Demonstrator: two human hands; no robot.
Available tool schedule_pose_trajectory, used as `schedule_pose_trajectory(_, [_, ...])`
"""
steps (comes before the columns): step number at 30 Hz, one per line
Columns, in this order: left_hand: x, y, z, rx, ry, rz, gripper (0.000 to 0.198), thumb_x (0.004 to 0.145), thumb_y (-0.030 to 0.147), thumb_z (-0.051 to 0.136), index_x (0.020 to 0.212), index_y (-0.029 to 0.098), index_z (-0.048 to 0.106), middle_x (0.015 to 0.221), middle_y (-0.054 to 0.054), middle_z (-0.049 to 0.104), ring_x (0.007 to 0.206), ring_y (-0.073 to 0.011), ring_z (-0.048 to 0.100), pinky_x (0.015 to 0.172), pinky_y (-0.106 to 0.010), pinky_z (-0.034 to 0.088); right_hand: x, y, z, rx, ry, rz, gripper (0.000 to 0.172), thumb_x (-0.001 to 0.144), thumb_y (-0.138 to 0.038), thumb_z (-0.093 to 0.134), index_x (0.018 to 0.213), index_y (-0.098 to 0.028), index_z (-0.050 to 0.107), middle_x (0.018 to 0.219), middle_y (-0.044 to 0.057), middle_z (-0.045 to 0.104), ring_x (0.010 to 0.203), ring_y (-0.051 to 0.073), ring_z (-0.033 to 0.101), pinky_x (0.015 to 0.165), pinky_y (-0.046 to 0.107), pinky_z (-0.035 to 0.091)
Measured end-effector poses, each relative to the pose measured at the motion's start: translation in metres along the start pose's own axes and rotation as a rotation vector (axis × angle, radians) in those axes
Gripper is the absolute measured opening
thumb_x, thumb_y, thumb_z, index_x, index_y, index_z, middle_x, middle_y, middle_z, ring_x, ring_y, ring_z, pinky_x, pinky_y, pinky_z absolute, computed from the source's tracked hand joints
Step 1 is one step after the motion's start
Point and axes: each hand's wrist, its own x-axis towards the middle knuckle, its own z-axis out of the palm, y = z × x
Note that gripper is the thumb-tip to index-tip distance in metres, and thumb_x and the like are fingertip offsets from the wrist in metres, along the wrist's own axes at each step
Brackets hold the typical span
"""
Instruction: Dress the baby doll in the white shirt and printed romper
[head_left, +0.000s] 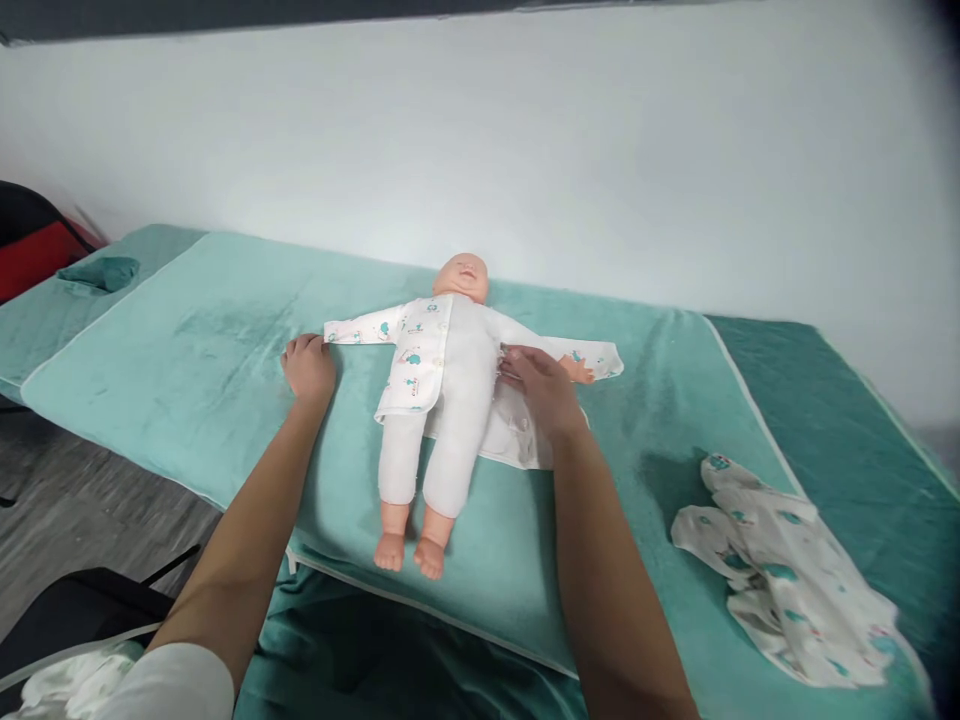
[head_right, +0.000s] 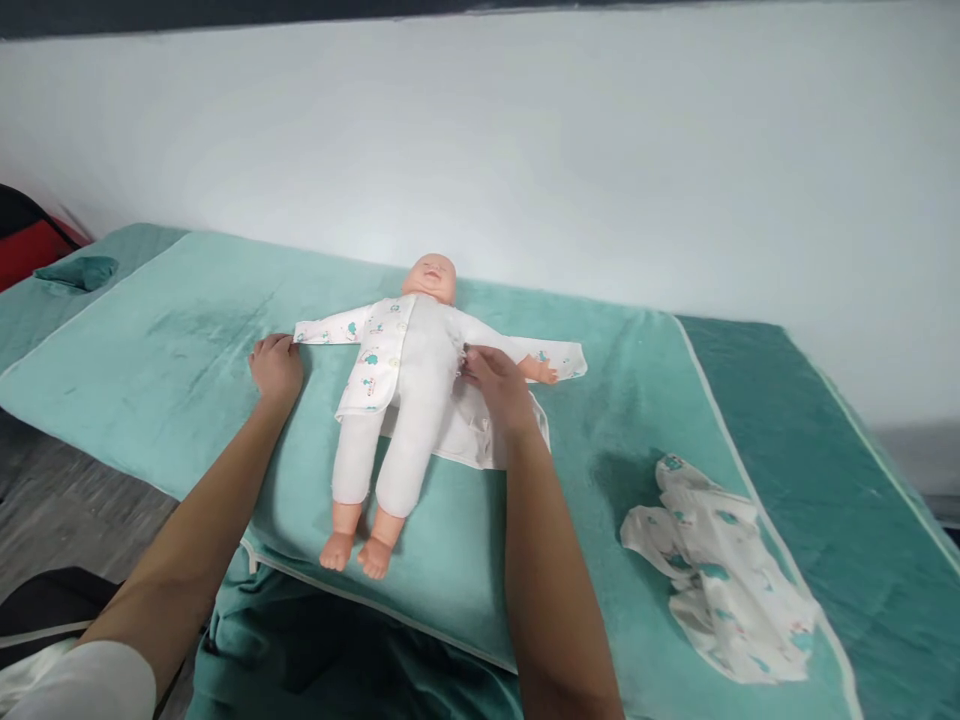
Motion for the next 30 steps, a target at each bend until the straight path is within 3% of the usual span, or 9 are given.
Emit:
schedule_pose_trajectory(3, [0.0,0.0,-0.002,-0.002,0.011,-0.018,0.043,0.098,0.024,0.039,0.122,0.018,0.074,0.138,-0.014,0.067,0.133,-0.0383,0.05,0.107,-0.055,0.038,0.009,-0.006,-0.031,-0.102,0.262,-0.128,0.026,0.083,-0.048,0.072,0.09,-0.024,0.069,0.093,0.005,0.076,0.09,0.022,0.073,0.091,0.043,0.062])
schedule_pose_trajectory(5, [0.0,0.002,-0.004,-0.006,0.016,-0.019,0.045,0.096,0.02,0.039,0.126,0.018,0.072,0.143,-0.013,0.064,0.136,-0.0373,0.049,0.109,-0.054,0.039,0.016,-0.005,-0.052,-0.311,0.466,-0.197,0.018,0.084,-0.039,0.067,0.092,-0.023,0.067,0.095,0.007,0.075,0.09,0.023,0.072,0.091,0.045,0.06])
schedule_pose_trajectory(7, [-0.002,0.007,-0.007,-0.032,0.034,0.006,0.048,0.093,0.014,0.04,0.132,0.019,0.069,0.148,-0.013,0.06,0.14,-0.0345,0.048,0.112,-0.052,0.04,0.022,0.001,-0.068,-0.559,0.557,-0.197,0.016,0.082,-0.03,0.062,0.095,-0.022,0.067,0.1,0.01,0.075,0.094,0.026,0.069,0.092,0.047,0.057])
schedule_pose_trajectory(12, [-0.019,0.056,-0.015,-0.302,0.009,0.245,0.045,0.1,0.024,0.039,0.139,0.02,0.063,0.154,-0.013,0.056,0.146,-0.0253,0.048,0.123,-0.046,0.038,0.03,0.019,-0.084,-0.842,0.485,-0.21,0.037,0.076,-0.019,0.051,0.108,-0.017,0.069,0.117,0.018,0.07,0.111,0.031,0.064,0.1,0.05,0.051])
schedule_pose_trajectory(16, [-0.03,0.116,-0.024,-0.553,-0.28,0.462,0.051,0.106,0.042,0.038,0.148,0.02,0.055,0.164,-0.012,0.048,0.154,-0.0223,0.042,0.13,-0.044,0.032,0.03,0.022,-0.086,-0.739,0.41,-0.147,0.05,0.07,-0.017,0.053,0.118,-0.018,0.068,0.119,0.016,0.071,0.11,0.03,0.066,0.099,0.048,0.052])
schedule_pose_trajectory(19, [-0.028,0.153,-0.031,-0.463,-0.402,0.562,0.055,0.105,0.045,0.044,0.154,0.021,0.048,0.171,-0.012,0.036,0.161,-0.0254,0.031,0.132,-0.048,0.027,0.031,0.02,-0.087,-0.704,0.348,-0.084,0.057,0.069,-0.024,0.064,0.126,-0.023,0.066,0.118,0.011,0.072,0.108,0.03,0.066,0.1,0.048,0.052])
schedule_pose_trajectory(25, [-0.036,0.209,-0.034,-0.184,-0.287,0.793,0.043,0.104,0.035,0.047,0.14,0.015,0.06,0.164,-0.019,0.046,0.157,-0.035,0.036,0.129,-0.058,0.025,0.027,0.017,-0.084,-0.777,0.167,-0.127,0.081,0.07,-0.057,0.08,0.141,-0.027,0.057,0.14,0.012,0.063,0.13,0.035,0.057,0.115,0.057,0.04])
schedule_pose_trajectory(28, [-0.044,0.235,-0.03,-0.081,-0.271,0.931,0.039,0.102,0.026,0.05,0.136,0.013,0.062,0.156,-0.02,0.054,0.154,-0.0366,0.039,0.127,-0.059,0.026,0.022,0.015,-0.079,-0.905,0.107,-0.174,0.095,0.062,-0.055,0.088,0.146,-0.027,0.054,0.147,0.015,0.058,0.142,0.043,0.046,0.121,0.065,0.028])
schedule_pose_trajectory(30, [-0.047,0.252,-0.025,0.018,-0.317,1.004,0.039,0.099,0.021,0.054,0.136,0.013,0.061,0.152,-0.019,0.058,0.151,-0.0364,0.043,0.126,-0.058,0.028,0.021,0.013,-0.074,-0.976,0.12,-0.192,0.088,0.066,-0.045,0.085,0.145,-0.023,0.055,0.143,0.017,0.06,0.137,0.043,0.05,0.119,0.065,0.032])
